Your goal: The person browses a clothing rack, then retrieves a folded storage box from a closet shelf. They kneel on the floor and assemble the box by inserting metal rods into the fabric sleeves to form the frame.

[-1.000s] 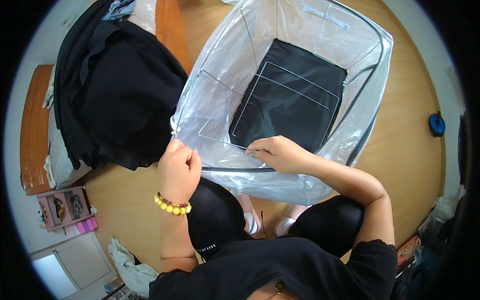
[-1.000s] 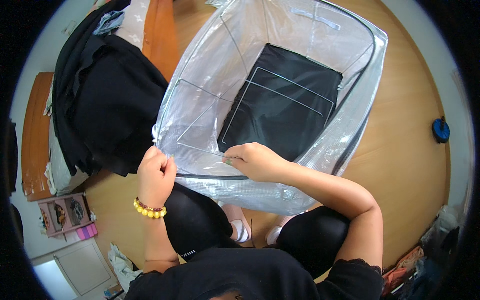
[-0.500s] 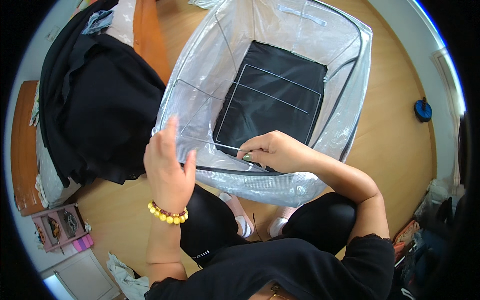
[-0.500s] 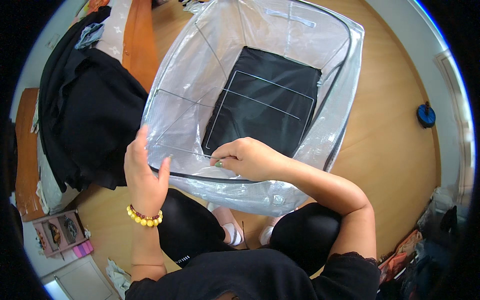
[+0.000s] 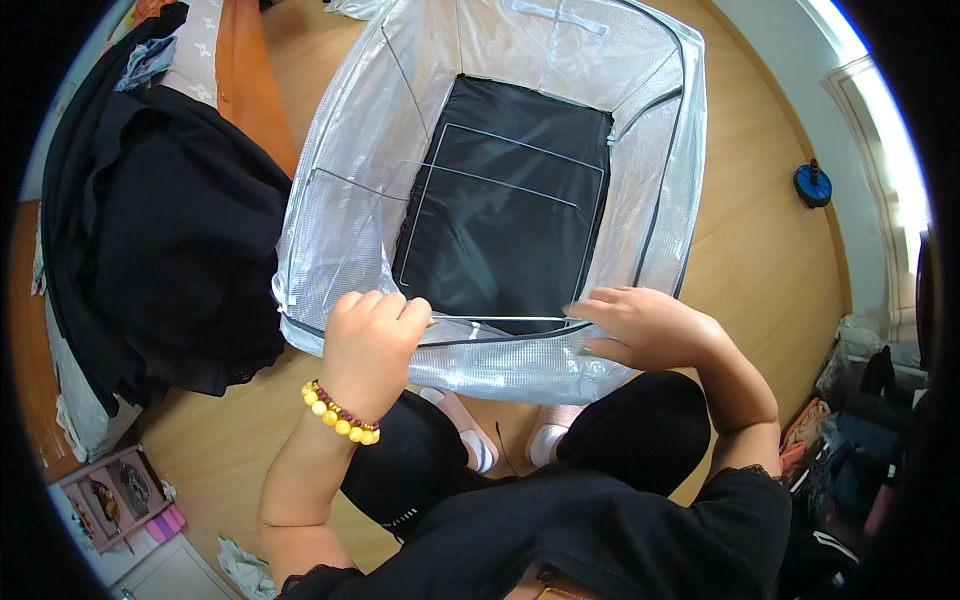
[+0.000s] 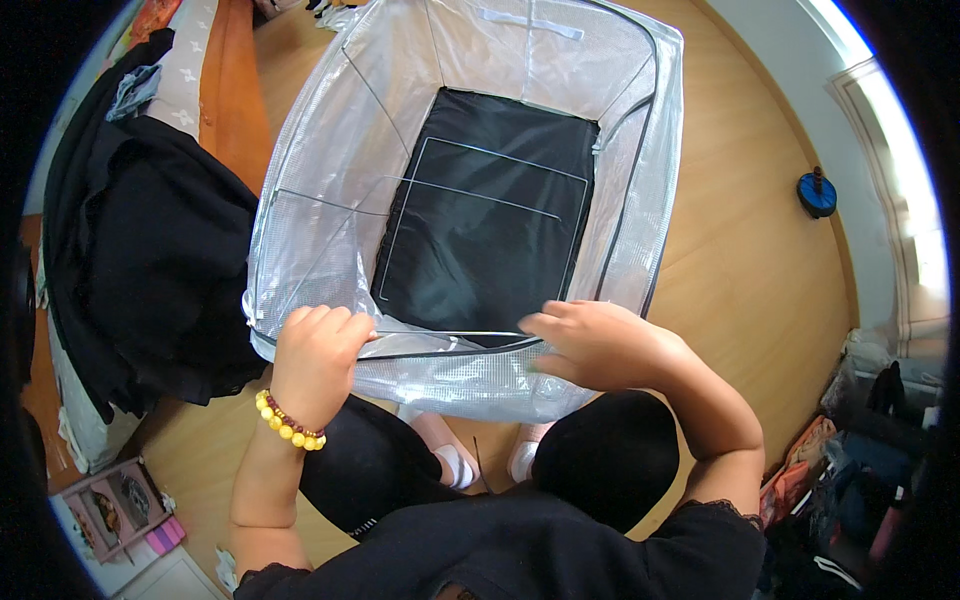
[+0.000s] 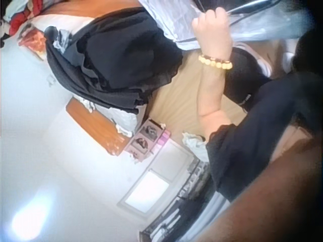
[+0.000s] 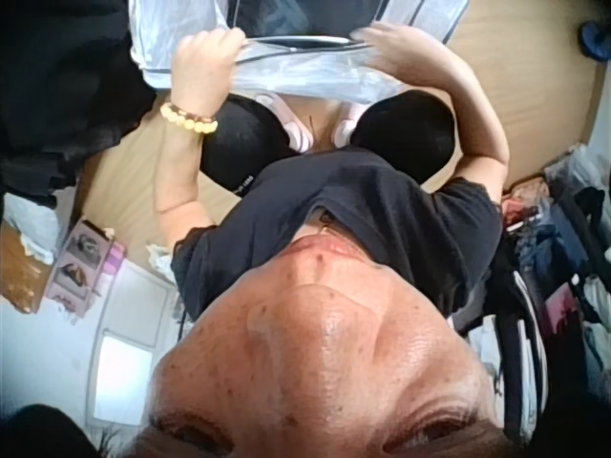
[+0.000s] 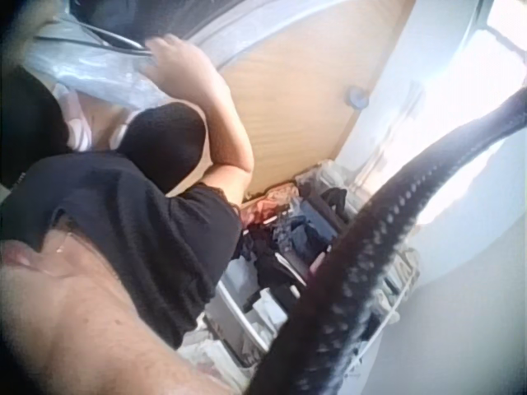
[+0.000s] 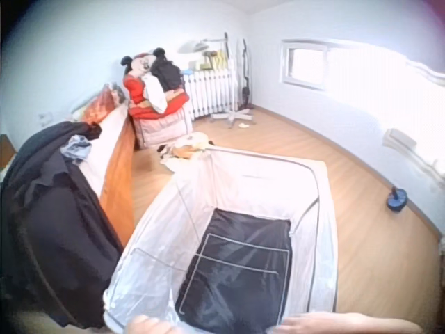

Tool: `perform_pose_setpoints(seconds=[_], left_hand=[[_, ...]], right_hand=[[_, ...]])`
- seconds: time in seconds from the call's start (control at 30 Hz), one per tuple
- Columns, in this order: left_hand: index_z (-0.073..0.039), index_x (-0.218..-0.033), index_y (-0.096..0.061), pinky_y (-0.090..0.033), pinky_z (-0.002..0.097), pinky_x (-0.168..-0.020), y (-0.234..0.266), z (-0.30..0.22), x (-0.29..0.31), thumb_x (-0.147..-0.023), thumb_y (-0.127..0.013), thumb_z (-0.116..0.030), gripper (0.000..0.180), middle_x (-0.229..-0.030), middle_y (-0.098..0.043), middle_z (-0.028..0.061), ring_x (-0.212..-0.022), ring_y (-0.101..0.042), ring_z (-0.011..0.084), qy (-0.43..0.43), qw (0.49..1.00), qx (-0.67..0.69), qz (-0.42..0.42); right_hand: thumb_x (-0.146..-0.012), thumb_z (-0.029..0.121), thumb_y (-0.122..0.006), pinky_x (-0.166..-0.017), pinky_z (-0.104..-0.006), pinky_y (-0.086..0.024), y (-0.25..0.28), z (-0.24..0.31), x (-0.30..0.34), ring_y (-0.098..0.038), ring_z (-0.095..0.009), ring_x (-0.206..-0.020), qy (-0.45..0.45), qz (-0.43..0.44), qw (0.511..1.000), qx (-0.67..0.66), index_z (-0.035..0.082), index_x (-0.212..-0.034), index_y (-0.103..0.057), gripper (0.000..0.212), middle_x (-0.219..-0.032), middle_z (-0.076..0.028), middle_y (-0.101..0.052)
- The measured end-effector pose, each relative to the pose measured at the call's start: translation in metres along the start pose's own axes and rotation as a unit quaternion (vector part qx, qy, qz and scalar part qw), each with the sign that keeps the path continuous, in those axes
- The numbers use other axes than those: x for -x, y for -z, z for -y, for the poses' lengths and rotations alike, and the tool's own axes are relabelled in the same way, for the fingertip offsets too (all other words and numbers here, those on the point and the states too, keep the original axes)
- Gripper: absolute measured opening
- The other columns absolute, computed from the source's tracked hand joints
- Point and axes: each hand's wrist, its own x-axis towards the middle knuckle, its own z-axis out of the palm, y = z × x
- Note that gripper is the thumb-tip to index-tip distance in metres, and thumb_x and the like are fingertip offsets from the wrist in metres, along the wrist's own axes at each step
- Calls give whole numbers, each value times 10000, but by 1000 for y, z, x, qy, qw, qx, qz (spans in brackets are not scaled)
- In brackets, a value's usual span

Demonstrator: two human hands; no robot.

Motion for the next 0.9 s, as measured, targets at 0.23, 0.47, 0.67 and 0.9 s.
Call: perform_pose_setpoints(seconds=[0.23,0.47,0.67,0.9], left_hand=[[-46,-798,-573,-433,407,-647,-2,7,1,-801,-593,-44,20,-711,-533,111,-711,-558,303,22,998,60,30],[-85,-969,-647,-468,432,-706,-20,23,0,-825,-550,-26,183,-808,-581,143,-812,-583,359,21,976,156,152],[-72,-1049,-630,-487,413,-784,-50,33,-27,-845,-531,-38,230,-895,-637,150,-880,-610,341,-19,947,180,264],[-27,-875,-617,-489,409,-707,-53,29,-46,-870,-526,-73,102,-843,-648,164,-818,-618,358,47,951,226,205]], right_hand=[[-840,116,-655,-775,-374,-492,21,37,50,-615,-267,-855,80,-56,995,35,11,-981,-651,176,-889,-130,-632],[-822,78,-646,-749,-347,-487,30,43,48,-610,-248,-830,110,-34,993,28,22,-931,-671,125,-849,-106,-629],[-817,61,-635,-761,-344,-481,24,39,46,-608,-258,-833,112,-42,993,19,24,-942,-673,136,-852,-101,-629],[-809,54,-642,-825,-346,-466,17,34,56,-620,-252,-847,116,-82,990,10,34,-942,-686,141,-863,-90,-646]])
